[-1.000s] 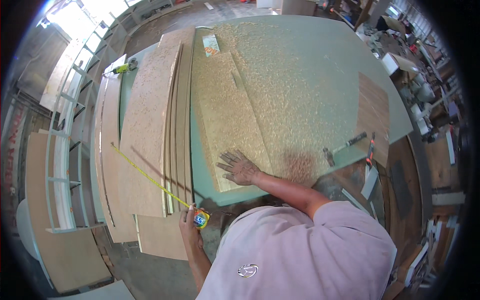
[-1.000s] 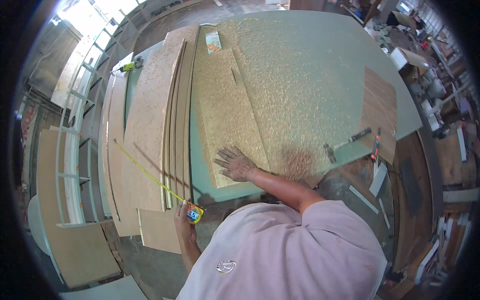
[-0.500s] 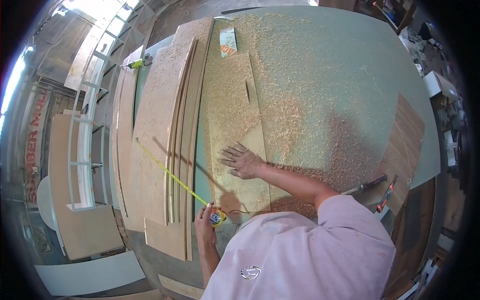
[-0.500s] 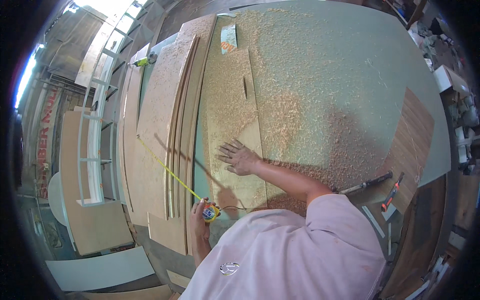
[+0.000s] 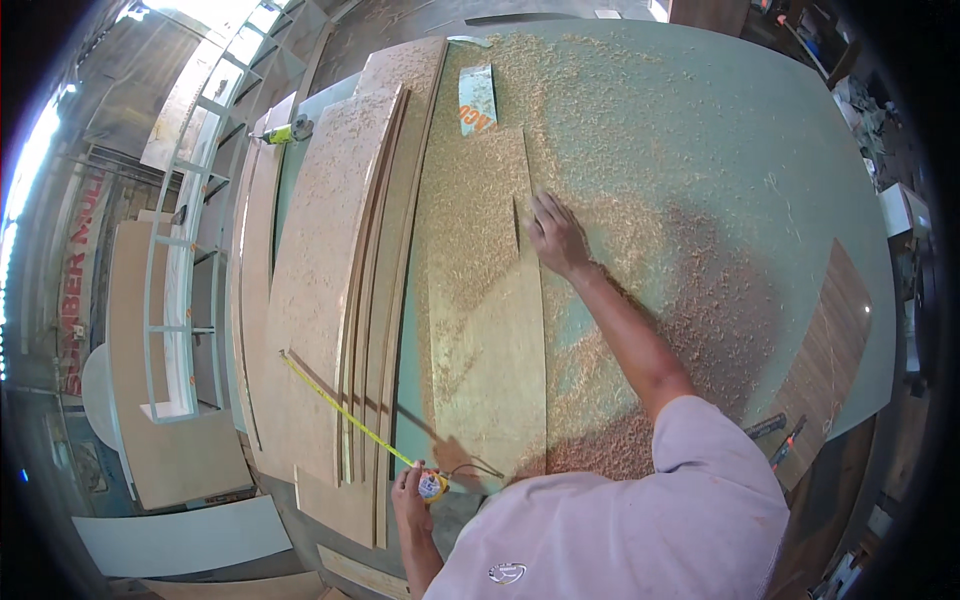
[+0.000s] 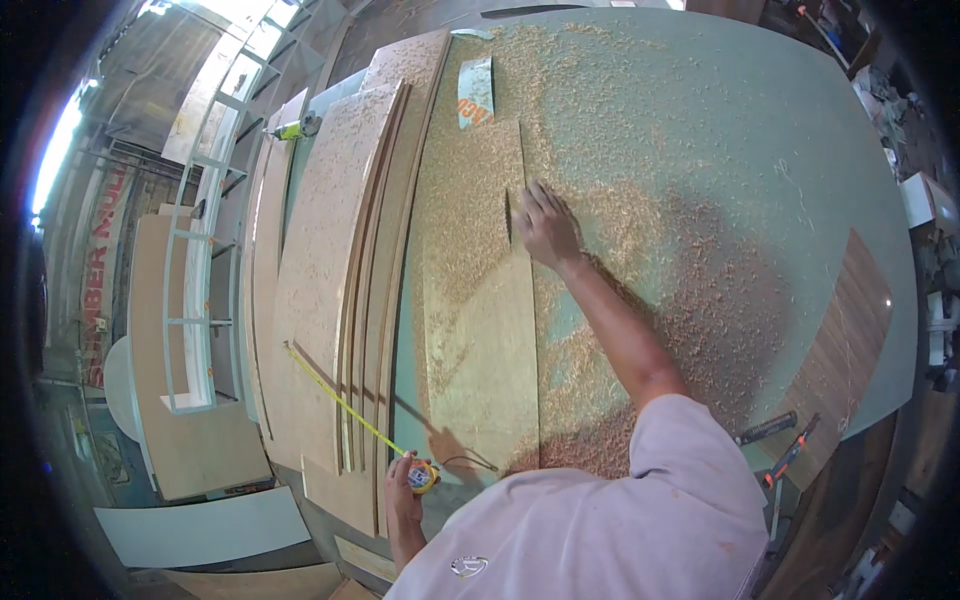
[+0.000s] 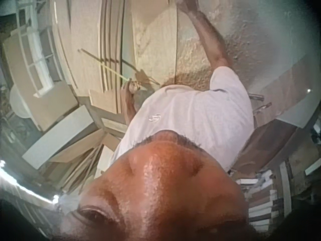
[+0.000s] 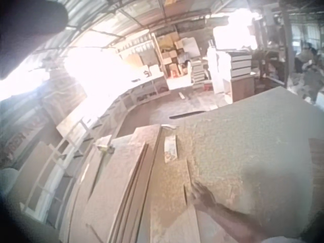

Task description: The person measures a wooden frame with a measuring tape and then wipes sawdust off a wooden board by hand.

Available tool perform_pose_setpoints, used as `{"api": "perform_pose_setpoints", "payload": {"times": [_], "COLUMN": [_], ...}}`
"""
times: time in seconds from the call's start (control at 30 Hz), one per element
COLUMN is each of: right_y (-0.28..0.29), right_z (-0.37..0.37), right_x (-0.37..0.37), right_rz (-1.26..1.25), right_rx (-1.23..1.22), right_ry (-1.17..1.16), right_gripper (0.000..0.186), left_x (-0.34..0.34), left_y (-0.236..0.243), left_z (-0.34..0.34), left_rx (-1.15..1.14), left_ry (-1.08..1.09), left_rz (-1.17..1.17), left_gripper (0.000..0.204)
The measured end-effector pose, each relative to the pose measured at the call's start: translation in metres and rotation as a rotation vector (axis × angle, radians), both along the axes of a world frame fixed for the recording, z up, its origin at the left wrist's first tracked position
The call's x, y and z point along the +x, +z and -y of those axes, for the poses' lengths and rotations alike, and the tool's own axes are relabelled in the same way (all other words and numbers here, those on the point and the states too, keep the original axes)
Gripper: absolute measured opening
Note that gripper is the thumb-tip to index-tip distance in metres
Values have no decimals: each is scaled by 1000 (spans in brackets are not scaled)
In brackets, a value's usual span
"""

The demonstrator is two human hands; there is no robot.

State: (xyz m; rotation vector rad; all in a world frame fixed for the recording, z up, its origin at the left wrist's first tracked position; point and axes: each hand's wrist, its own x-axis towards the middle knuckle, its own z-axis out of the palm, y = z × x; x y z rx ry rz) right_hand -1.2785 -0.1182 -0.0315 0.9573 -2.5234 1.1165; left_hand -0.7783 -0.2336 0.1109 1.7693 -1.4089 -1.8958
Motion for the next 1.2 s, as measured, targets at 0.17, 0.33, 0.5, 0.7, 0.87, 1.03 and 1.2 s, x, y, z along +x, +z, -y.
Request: {"api": "perform_pose_setpoints", "payload": {"times": [0.17,0.33,0.5,0.7,0.87,1.03,1.2], "right_y": [33,30,3,5,-29,-6,-6], "right_z": [125,179,112,30,57,-1,-41], "right_x": [-74,-101,-154,-159,-126,-112,-41], "right_rz": [132,216,102,10,-67,-48,-84], "right_rx": [-4,501,512,520,395,556,409], "right_ry": [197,340,10,-503,-208,-288,-489], "right_gripper": [60,64,64,62,57,53,58], "left_x": [-12,-21,-23,-22,-48,-36,-19], "left_y": [-4,-5,-11,-20,-1,0,-14], "left_z": [15,12,15,35,44,35,39], "left_rx": [-103,-75,-7,-33,-51,-60,-12], "left_ry": [-29,14,45,18,-14,-21,-67], "left_rz": [60,125,93,105,33,30,34], "left_gripper": [35,37,37,36,41,41,40]}}
